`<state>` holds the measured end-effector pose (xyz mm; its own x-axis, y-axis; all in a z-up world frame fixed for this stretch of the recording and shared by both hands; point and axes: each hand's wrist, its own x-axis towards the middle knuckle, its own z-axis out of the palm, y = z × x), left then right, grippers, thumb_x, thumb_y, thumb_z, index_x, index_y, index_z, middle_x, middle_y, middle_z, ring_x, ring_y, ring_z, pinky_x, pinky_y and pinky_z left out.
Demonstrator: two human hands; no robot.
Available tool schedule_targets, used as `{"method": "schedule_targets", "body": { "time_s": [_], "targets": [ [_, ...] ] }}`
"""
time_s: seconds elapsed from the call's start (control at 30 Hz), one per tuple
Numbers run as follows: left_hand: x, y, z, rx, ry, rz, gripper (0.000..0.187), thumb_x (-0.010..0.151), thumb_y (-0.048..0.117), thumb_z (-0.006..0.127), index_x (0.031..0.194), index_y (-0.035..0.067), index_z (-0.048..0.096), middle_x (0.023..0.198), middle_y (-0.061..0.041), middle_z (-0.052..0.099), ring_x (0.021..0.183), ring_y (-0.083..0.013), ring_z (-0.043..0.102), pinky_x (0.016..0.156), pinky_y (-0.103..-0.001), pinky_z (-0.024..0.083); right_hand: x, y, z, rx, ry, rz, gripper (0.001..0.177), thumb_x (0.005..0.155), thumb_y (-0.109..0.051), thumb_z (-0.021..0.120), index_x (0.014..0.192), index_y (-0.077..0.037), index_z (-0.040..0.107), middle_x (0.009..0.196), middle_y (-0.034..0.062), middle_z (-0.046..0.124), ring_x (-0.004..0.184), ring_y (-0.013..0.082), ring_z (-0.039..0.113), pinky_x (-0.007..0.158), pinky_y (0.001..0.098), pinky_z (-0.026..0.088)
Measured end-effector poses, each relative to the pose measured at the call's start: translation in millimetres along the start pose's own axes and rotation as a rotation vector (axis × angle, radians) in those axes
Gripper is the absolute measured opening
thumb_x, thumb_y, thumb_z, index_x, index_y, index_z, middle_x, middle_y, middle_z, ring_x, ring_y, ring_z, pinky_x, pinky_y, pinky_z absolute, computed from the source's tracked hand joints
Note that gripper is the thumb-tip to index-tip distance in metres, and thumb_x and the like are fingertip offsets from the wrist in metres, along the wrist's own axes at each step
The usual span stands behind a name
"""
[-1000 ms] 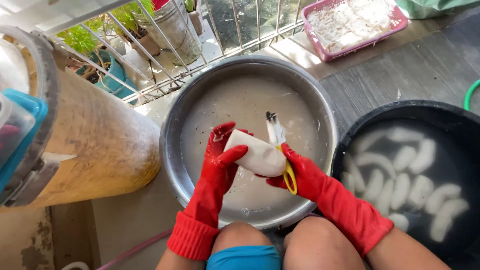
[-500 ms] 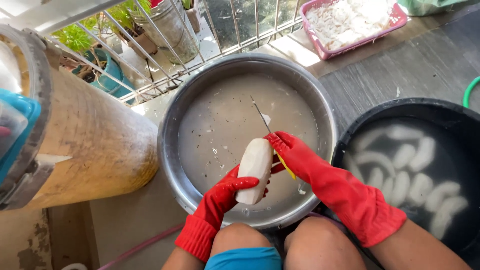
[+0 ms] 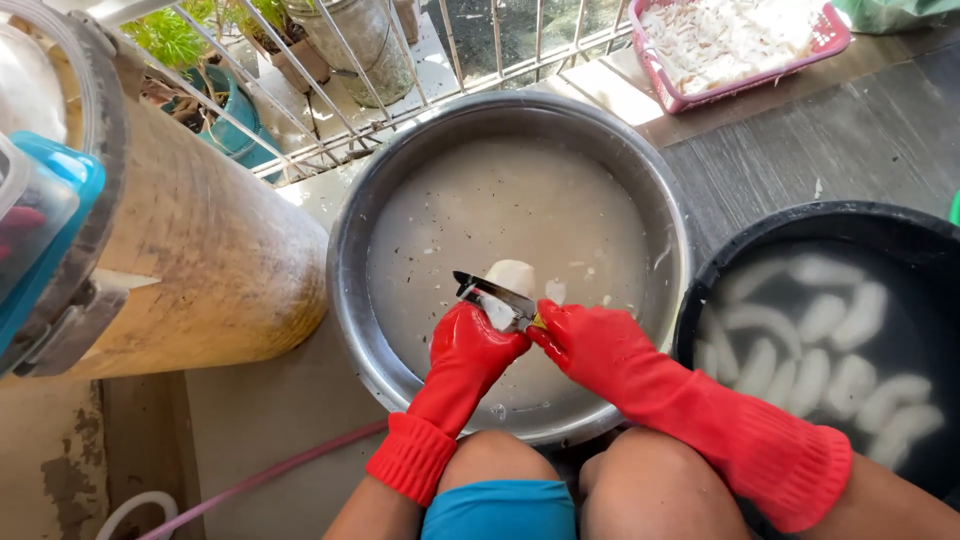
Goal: Peeling white root vegetables using a handheld peeler over a large basin of water.
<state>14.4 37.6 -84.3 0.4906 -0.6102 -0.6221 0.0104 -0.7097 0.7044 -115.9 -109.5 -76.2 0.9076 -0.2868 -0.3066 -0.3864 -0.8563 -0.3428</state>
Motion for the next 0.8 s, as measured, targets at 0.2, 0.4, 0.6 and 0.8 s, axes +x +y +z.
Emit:
{"method": "schedule_targets", "body": {
  "time_s": [0.2, 0.4, 0.6, 0.8],
  "targets": [
    [-21.8, 25.5, -2.4, 0.043, 0.193, -0.074, 0.067, 0.066, 0.025, 0.086, 0.126, 0.013, 0.060, 0.098, -0.014, 0.070, 0.091, -0.0310, 0.073, 0.084, -0.044, 0.062, 16.6, 35.8, 19.4, -0.071, 0.219, 0.105, 0.033, 0.103, -0.037, 0.056, 0.123, -0.012, 0.065, 0.090, 0.0141, 0.075, 0.081, 0.0390, 0.076, 0.078, 0.0527, 0.062],
    [-28.7, 30.1, 3.1, -0.034, 0.189, 0.068, 0.081, 0.065, 0.015, 0.089, 0.138, 0.015, 0.054, 0.116, -0.014, 0.069, 0.109, -0.0338, 0.070, 0.094, -0.048, 0.059, 14.1, 38.9, 16.5, 0.170, 0.270, 0.112, 0.041, 0.104, -0.045, 0.054, 0.131, -0.016, 0.067, 0.103, 0.0170, 0.076, 0.092, 0.0400, 0.075, 0.086, 0.0511, 0.060],
    [-35.3, 25.0, 5.2, -0.122, 0.214, 0.127, 0.081, 0.066, 0.000, 0.085, 0.139, 0.010, 0.052, 0.122, -0.021, 0.066, 0.117, -0.0419, 0.065, 0.100, -0.056, 0.053, -6.4, 31.2, 11.7, 0.345, 0.303, 0.093, 0.042, 0.103, -0.044, 0.056, 0.129, -0.016, 0.071, 0.109, 0.0159, 0.076, 0.096, 0.0384, 0.075, 0.091, 0.0449, 0.059],
    [-3.1, -7.5, 12.4, 0.008, 0.296, 0.376, 0.086, 0.052, -0.004, 0.085, 0.132, 0.018, 0.060, 0.114, -0.009, 0.073, 0.110, -0.0317, 0.070, 0.101, -0.050, 0.054, -6.4, 57.2, 9.2, 0.278, 0.272, 0.166, 0.037, 0.103, -0.039, 0.058, 0.125, -0.013, 0.071, 0.111, 0.0160, 0.076, 0.098, 0.0355, 0.075, 0.095, 0.0433, 0.059]
  ]
}}
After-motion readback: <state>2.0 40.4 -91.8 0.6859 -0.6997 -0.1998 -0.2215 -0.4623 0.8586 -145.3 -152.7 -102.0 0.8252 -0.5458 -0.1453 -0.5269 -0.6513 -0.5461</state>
